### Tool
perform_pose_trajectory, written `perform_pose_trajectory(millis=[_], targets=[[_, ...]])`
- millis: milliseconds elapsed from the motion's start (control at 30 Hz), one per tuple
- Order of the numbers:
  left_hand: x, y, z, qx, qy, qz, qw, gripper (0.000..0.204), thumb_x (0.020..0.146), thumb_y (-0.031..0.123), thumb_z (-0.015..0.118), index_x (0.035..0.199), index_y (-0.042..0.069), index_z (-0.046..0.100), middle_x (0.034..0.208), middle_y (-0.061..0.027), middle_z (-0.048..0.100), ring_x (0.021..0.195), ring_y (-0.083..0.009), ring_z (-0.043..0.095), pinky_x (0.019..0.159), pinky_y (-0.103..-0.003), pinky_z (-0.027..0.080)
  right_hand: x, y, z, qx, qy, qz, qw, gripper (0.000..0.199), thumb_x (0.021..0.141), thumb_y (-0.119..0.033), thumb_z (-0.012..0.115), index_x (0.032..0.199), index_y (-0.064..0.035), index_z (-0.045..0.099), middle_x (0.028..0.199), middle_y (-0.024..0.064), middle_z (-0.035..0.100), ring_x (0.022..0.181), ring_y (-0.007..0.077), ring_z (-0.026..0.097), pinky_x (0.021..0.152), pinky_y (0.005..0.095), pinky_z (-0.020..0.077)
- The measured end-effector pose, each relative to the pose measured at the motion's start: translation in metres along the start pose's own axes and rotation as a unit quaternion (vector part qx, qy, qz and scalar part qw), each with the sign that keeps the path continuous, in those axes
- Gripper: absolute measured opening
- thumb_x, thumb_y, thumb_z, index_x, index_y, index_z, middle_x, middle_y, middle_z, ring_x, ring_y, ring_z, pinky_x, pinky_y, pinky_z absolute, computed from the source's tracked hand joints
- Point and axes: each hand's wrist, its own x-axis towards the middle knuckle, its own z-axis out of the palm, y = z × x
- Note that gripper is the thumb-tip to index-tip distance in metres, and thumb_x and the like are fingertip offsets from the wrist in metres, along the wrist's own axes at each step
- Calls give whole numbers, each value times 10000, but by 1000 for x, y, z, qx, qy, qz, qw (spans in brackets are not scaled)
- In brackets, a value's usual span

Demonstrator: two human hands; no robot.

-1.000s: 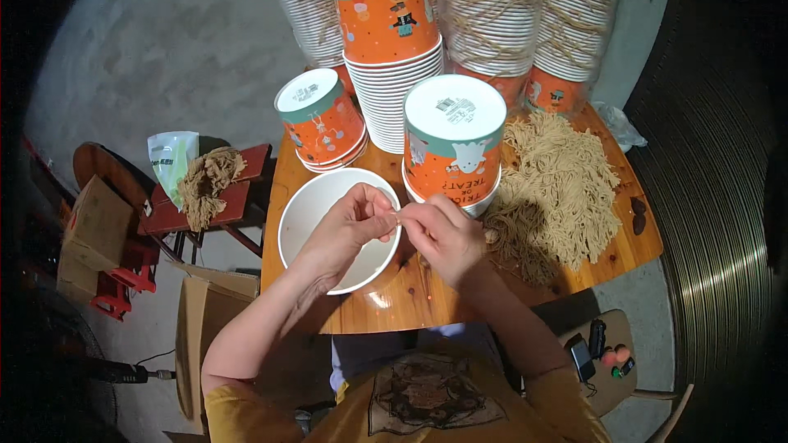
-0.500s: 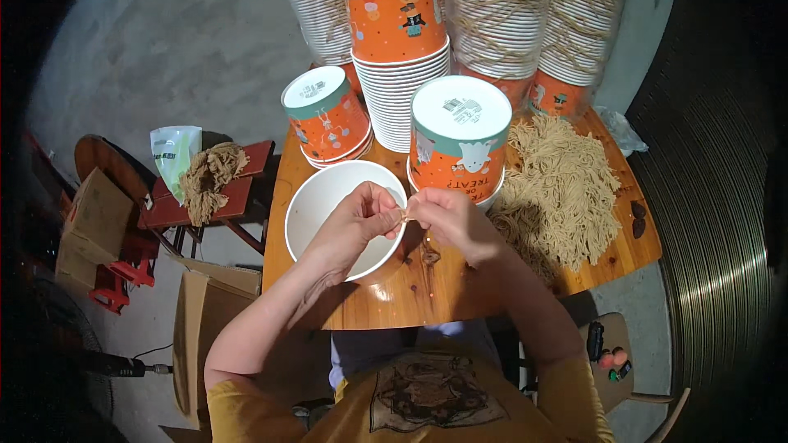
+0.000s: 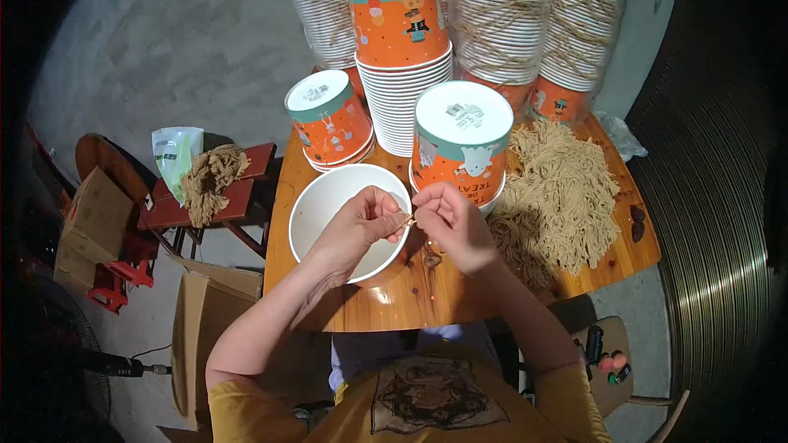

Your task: Attaching plastic handles to decorative paper buckets for packaging.

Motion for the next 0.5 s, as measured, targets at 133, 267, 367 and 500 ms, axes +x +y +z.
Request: perform_pose_trajectory(millis=[133, 267, 367, 500], targets=[[-1, -1, 0, -19, 2, 5, 1000, 121, 887, 29, 593, 931, 38, 481, 853, -25, 531, 741, -90, 514, 696, -210, 442, -4, -4, 1, -279, -5, -214, 936, 103, 867, -65, 602, 943, -16, 554, 776, 102, 604, 683, 225, 616, 566, 312, 463], [-3, 5, 2, 18, -19, 16, 1000, 146, 881, 1, 571, 988, 34, 476, 882, -19, 508, 799, -94, 500, 750, -216, 432, -4, 0, 5, -267, 40, -202, 941, 108, 869, -91, 615, 933, -26, 558, 751, 99, 595, 636, 231, 609, 563, 324, 465], [-6, 0, 3, 128, -17, 82, 988, 178, 884, 0, 555, 1031, 40, 463, 905, -15, 485, 844, -92, 476, 780, -218, 417, -4, 8, 6, -138, 27, -62, 988, 109, 885, -105, 603, 933, -19, 555, 717, 58, 584, 613, 133, 581, 544, 280, 449], [-5, -4, 3, 164, 1, 74, 984, 196, 886, 14, 563, 1044, 47, 451, 919, -13, 472, 860, -93, 463, 783, -219, 409, -7, 9, 9, -64, 15, -3, 998, 92, 916, -108, 576, 958, -31, 549, 761, -18, 557, 627, 50, 510, 558, 197, 422]])
